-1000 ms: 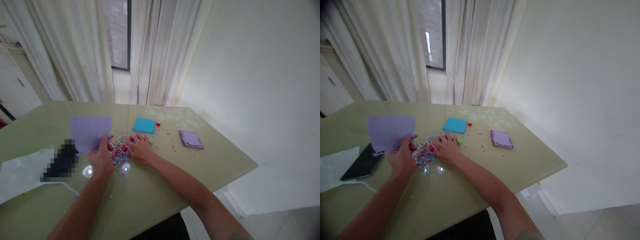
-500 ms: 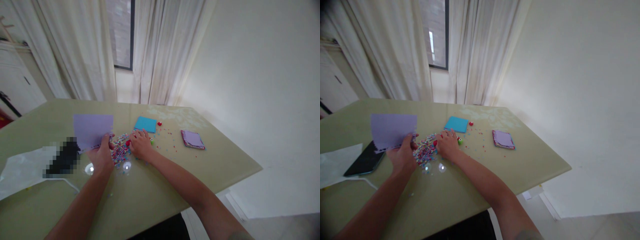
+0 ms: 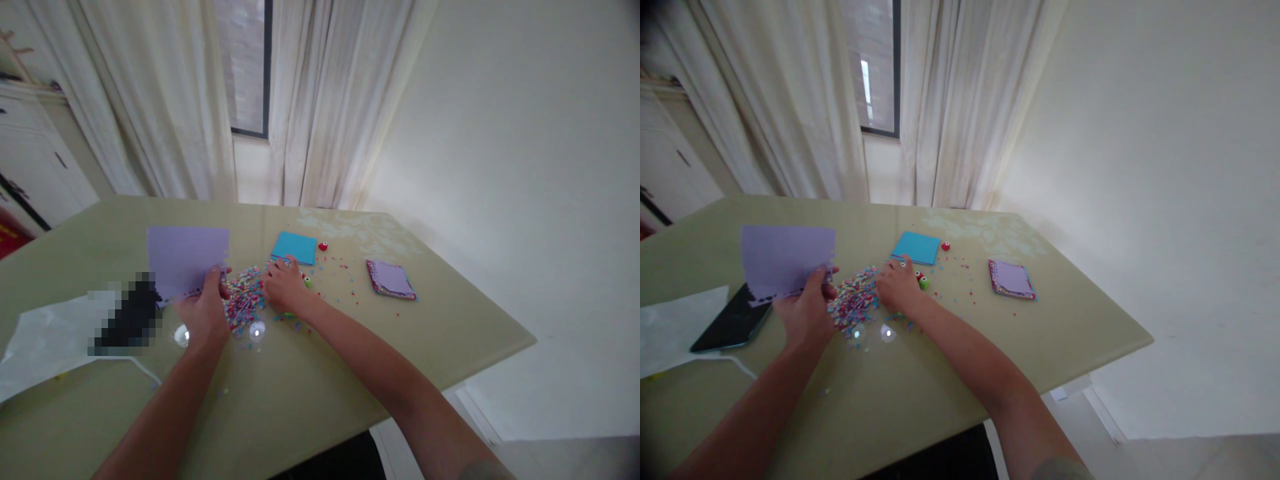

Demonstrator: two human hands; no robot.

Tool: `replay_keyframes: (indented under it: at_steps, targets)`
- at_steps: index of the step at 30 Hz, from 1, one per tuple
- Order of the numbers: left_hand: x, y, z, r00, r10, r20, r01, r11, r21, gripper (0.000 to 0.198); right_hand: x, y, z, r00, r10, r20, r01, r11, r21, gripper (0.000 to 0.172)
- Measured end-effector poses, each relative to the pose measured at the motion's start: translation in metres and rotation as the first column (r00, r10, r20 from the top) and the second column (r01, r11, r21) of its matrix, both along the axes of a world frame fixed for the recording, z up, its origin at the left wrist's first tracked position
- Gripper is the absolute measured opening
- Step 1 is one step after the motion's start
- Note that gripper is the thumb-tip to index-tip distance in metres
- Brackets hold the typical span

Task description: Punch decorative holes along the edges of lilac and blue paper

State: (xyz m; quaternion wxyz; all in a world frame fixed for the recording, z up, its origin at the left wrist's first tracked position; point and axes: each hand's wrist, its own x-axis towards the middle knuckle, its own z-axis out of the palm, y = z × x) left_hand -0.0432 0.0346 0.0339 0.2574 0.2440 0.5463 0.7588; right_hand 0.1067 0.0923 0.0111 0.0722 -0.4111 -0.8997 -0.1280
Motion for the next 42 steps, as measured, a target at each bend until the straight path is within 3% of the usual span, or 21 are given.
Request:
replay_keyframes:
  at_steps: [8, 15, 22, 28, 34, 38, 42]
  targets:
    - [-0.003, 0.002, -0.007, 1.000, -0.012, 0.006, 0.012, 1.000, -0.010, 0.025, -0.007, -0.004, 0.002, 0.986, -0.121, -0.114, 0.122, 0.993, -0.003, 0.031]
    - [-0.001, 0.000, -0.003, 1.000, -0.011, 0.013, 0.012, 1.000, -0.005, 0.024, -0.001, 0.003, -0.003, 0.977, -0.183, -0.112, 0.165, 0.974, -0.153, 0.037]
    - [0.001, 0.001, -0.002, 1.000, -0.014, 0.015, 0.014, 1.000, 0.005, 0.023, 0.036, 0.001, 0.006, 0.976, -0.208, -0.059, 0.194, 0.962, -0.190, 0.035]
    - [0.000, 0.001, -0.005, 1.000, -0.023, 0.000, 0.023, 1.000, 0.006, 0.022, 0.078, 0.007, 0.009, 0.952, -0.288, -0.099, 0.252, 0.927, -0.279, 0.033]
    - [0.001, 0.000, -0.006, 0.999, -0.042, 0.009, 0.042, 0.999, 0.007, 0.022, 0.097, 0.014, 0.015, 0.929, -0.321, -0.185, 0.260, 0.920, -0.292, 0.029]
    - [0.002, -0.001, -0.003, 0.999, -0.032, 0.021, 0.032, 0.999, 0.005, 0.021, 0.112, -0.003, 0.025, 0.901, -0.319, -0.295, 0.250, 0.936, -0.247, 0.031]
    - [0.003, -0.001, -0.004, 0.999, -0.050, 0.008, 0.050, 0.999, -0.014, 0.021, 0.127, -0.039, 0.020, 0.918, -0.239, -0.316, 0.192, 0.966, -0.172, 0.034]
